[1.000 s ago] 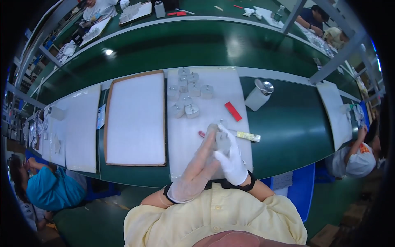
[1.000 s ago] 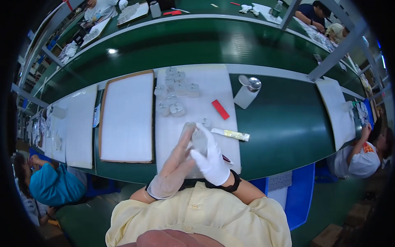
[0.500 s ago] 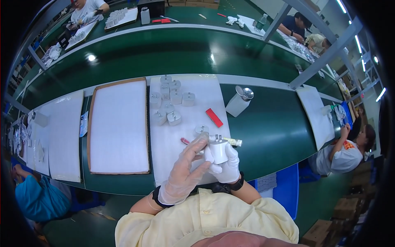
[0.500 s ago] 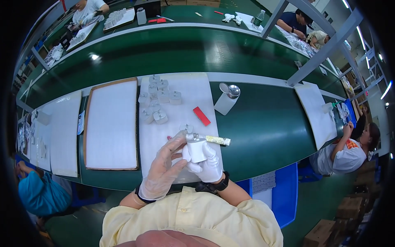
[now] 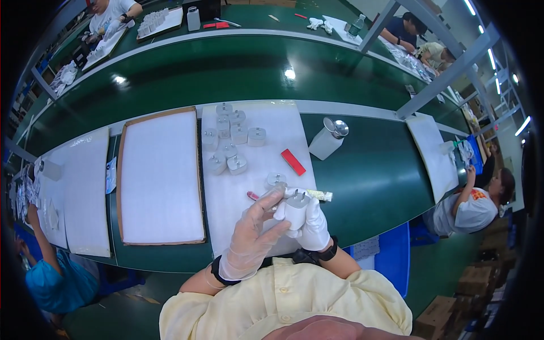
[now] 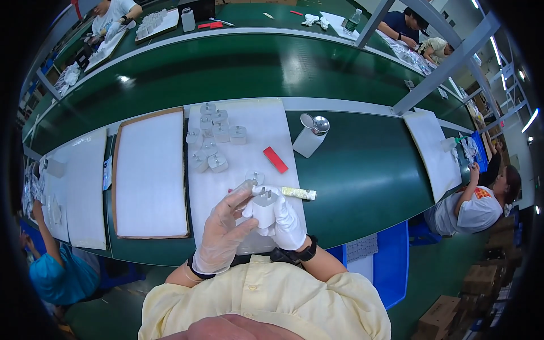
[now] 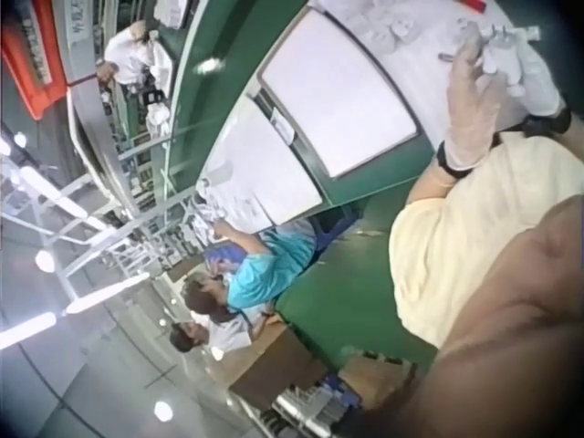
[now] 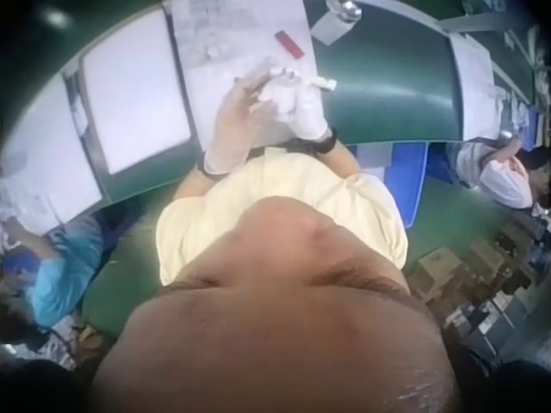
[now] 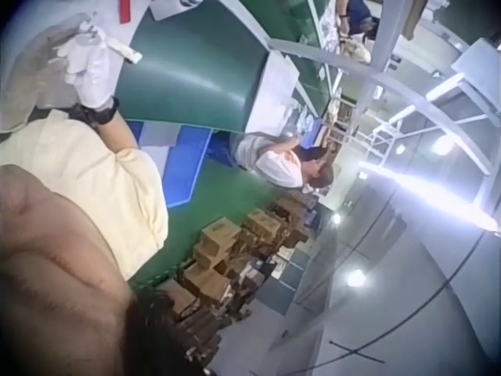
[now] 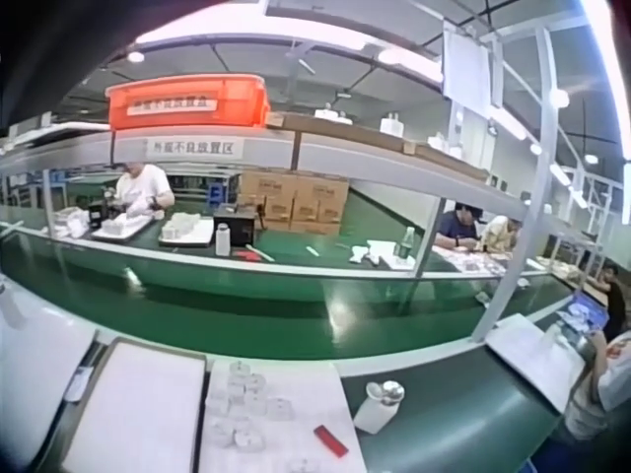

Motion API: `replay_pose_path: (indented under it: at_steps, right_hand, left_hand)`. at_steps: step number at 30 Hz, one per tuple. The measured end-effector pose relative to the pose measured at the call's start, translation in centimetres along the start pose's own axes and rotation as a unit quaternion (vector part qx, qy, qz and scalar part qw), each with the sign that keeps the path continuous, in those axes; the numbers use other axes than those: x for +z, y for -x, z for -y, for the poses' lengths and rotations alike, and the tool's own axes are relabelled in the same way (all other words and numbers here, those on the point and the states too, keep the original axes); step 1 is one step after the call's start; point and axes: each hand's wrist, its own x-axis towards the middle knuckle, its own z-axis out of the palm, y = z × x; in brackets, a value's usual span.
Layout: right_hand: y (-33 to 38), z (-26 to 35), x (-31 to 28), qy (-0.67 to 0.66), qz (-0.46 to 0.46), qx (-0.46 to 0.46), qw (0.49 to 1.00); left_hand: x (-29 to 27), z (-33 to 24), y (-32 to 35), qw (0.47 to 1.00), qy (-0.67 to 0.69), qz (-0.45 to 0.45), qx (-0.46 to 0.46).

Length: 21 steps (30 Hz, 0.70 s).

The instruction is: The person picks up a power adapter and brushes the metal prongs with a toothbrush before scraping them with a utility knife. They then wipe the prongs with a gloved hand and place the adapter back on the table, repeating the process for another one.

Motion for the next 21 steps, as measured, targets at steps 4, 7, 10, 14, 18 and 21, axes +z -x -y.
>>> replay_pose_path:
  at_steps: [4, 7, 10, 14, 18, 21]
  right_hand:
    - [-0.1, 0.7, 0.2, 0.014, 0.000, 0.013, 1.000]
    - [-0.2, 0.7, 0.6, 0.015, -0.013, 0.030, 0.999]
    - [-0.3, 0.7, 0.9, 0.018, -0.039, 0.047, 0.998]
    - [-0.1, 1.2, 1.1, 0.065, -0.017, 0.037, 0.997]
    - [-0.2, 1.3, 1.2, 0.120, -0.035, 0.036, 0.991]
    - [0.0, 1.6, 0.6, 0.085, -0.006, 0.050, 0.995]
  left_hand:
    - [0.0, 0.1, -0.2, 0.999, 0.040, -0.014, -0.030]
    - [0.0, 0.7, -0.1, 0.996, 0.077, -0.027, -0.038]
    - [-0.1, 0.3, -0.2, 0.994, 0.087, -0.031, -0.059]
    - [-0.3, -0.2, -0.3, 0.992, 0.070, -0.025, -0.098]
    - [-0.5, 0.1, -0.4, 0.990, 0.070, -0.027, -0.119]
    - [-0.4, 0.4, -0.3, 0.987, 0.090, -0.032, -0.129]
